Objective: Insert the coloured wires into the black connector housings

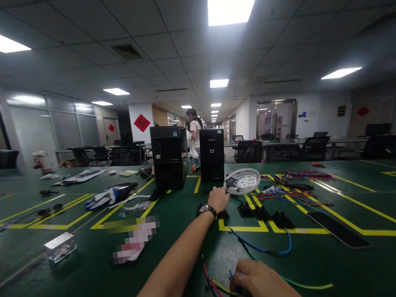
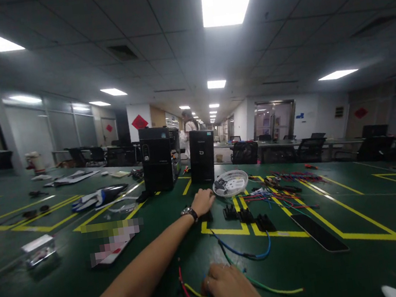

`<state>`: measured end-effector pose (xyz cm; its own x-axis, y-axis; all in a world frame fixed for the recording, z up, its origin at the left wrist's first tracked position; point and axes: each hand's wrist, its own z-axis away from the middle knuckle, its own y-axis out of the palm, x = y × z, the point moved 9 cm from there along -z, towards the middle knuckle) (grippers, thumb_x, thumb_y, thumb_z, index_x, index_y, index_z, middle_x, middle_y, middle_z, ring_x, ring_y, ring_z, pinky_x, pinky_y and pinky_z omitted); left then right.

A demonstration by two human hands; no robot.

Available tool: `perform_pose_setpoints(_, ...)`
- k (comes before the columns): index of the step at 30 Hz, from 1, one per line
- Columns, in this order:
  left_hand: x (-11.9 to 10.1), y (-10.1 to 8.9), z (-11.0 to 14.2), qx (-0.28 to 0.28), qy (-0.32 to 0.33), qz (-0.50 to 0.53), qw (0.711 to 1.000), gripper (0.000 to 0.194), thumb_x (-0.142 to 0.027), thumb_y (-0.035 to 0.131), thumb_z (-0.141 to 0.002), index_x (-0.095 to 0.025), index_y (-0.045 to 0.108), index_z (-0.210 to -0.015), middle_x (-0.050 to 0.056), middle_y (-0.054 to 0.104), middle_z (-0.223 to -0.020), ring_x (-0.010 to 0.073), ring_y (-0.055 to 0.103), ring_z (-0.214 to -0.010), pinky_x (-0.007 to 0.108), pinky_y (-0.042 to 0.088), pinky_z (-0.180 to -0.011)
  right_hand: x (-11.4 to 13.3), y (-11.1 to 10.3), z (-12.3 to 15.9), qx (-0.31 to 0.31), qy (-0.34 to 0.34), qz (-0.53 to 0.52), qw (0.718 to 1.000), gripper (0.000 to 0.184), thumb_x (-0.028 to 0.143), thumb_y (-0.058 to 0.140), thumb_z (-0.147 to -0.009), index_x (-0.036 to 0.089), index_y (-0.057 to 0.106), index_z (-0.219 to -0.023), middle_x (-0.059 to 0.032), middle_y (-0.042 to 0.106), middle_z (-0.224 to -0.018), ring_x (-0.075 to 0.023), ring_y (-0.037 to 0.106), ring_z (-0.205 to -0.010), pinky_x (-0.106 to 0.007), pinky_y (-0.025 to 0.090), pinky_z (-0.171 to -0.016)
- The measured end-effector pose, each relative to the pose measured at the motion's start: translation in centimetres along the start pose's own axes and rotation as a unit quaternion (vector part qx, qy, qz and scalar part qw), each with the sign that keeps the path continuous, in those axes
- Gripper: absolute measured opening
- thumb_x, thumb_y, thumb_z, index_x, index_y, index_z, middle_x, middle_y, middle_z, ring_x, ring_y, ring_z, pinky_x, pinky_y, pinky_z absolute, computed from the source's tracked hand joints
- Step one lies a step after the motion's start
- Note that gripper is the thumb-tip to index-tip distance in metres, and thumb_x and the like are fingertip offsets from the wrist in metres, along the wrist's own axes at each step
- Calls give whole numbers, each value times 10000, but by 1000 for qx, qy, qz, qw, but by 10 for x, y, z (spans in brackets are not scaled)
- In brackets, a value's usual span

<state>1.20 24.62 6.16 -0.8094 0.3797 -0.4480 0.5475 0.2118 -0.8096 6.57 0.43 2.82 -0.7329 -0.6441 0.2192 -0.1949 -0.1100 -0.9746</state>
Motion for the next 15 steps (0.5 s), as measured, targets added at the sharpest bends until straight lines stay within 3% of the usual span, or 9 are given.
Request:
perform_pose_setpoints(4, -36, 30, 0, 70, 63, 24, 995, 470, -467, 620, -770, -108, 611, -1074, 155, 614, -1107, 299, 514, -1095, 360, 387, -916, -4, -4, -1, -44, 25, -57, 997, 299, 79, 564, -717, 253, 661, -939, -21, 632, -977, -182, 585, -895, -250, 388, -749)
perform_pose_setpoints(8, -47, 53, 3, 116, 79, 33, 990, 436, -346, 774, -602, -120, 632, -947, 142, 630, -982, 310, 566, -977, 387, 440, -844, -7, -22, 3, -122, 41, -114, 985, 318, 17, 507, -688, 223, 622, -902, -17, 606, -937, -148, 572, -802, -231, 389, -694)
perform_pose_setpoints(11, -47, 54, 5, 115, 95, 40, 988, 394, -281, 773, -583, -120, 605, -900, 125, 606, -943, 318, 568, -965, 399, 442, -845, -12, -41, 9, -203, 49, -150, 966, 300, -13, 462, -682, 196, 579, -863, -7, 570, -841, -137, 541, -735, -234, 380, -662)
perform_pose_setpoints(15, -50, 39, 10, 98, 118, 61, 986, 500, -259, 786, -546, -131, 526, -953, 119, 561, -986, 289, 562, -940, 372, 457, -802, -22, -58, 17, -280, 66, -234, 929, 276, 16, 448, -722, 188, 542, -916, 24, 522, -738, -118, 497, -626, -229, 366, -589)
